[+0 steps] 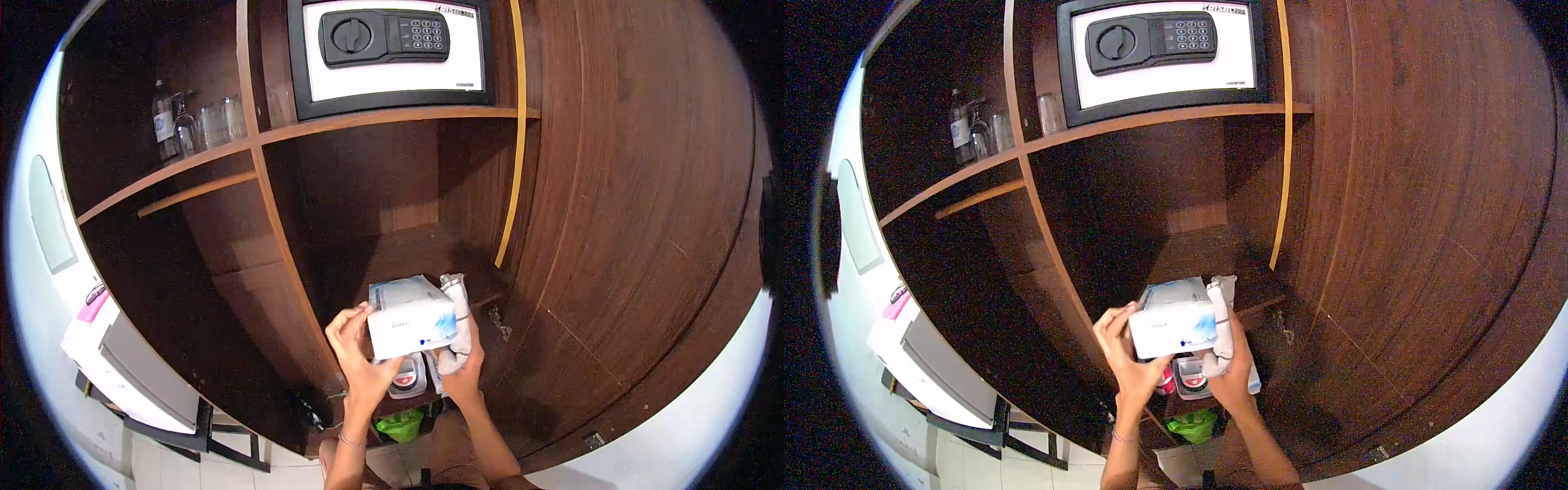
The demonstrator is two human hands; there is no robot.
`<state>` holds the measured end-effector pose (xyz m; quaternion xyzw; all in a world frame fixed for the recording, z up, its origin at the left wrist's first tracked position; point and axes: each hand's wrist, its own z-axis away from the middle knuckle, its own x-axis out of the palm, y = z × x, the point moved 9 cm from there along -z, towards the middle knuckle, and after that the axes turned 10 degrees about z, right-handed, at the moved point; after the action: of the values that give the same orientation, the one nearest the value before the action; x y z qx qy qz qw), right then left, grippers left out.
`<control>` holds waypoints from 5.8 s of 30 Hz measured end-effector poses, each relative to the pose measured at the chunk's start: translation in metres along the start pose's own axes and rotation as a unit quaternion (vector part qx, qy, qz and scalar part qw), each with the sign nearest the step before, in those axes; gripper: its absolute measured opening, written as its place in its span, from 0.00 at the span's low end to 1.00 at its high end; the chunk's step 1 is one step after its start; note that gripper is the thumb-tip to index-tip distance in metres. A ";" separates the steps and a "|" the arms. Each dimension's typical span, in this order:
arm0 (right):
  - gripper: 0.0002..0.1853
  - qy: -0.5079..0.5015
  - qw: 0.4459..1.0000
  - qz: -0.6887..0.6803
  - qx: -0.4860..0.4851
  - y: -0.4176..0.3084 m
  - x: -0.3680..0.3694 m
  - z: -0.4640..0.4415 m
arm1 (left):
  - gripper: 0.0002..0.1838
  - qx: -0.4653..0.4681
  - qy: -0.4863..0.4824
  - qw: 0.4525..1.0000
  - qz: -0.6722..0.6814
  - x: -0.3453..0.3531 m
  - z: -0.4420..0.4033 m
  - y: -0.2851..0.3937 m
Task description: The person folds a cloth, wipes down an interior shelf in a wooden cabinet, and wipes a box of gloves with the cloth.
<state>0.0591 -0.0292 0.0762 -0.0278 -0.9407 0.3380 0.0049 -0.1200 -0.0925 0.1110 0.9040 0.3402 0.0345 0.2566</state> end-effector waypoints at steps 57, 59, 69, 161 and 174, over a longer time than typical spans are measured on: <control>0.37 -0.056 0.985 0.127 -0.100 -0.025 0.019 -0.028 | 0.37 0.024 -0.056 0.998 -0.003 -0.013 -0.024 0.001; 0.37 -0.063 0.985 0.131 -0.093 -0.021 0.021 -0.029 | 0.37 0.020 -0.052 0.998 -0.006 -0.016 -0.023 0.000; 0.33 -0.078 0.979 0.156 -0.103 -0.032 0.017 -0.025 | 0.36 0.018 -0.059 0.998 -0.002 -0.016 -0.022 0.000; 0.35 -0.192 0.950 0.191 -0.155 -0.044 0.056 0.021 | 0.34 0.082 -0.168 0.962 -0.200 0.017 0.004 -0.012; 0.46 -0.059 0.989 0.125 -0.059 0.006 0.036 0.026 | 0.38 0.055 -0.114 0.988 -0.092 -0.007 0.005 0.001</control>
<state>0.0225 -0.0396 0.0517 -0.1251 -0.9469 0.2809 -0.0941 -0.1240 -0.0999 0.1076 0.8797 0.3915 -0.1112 0.2458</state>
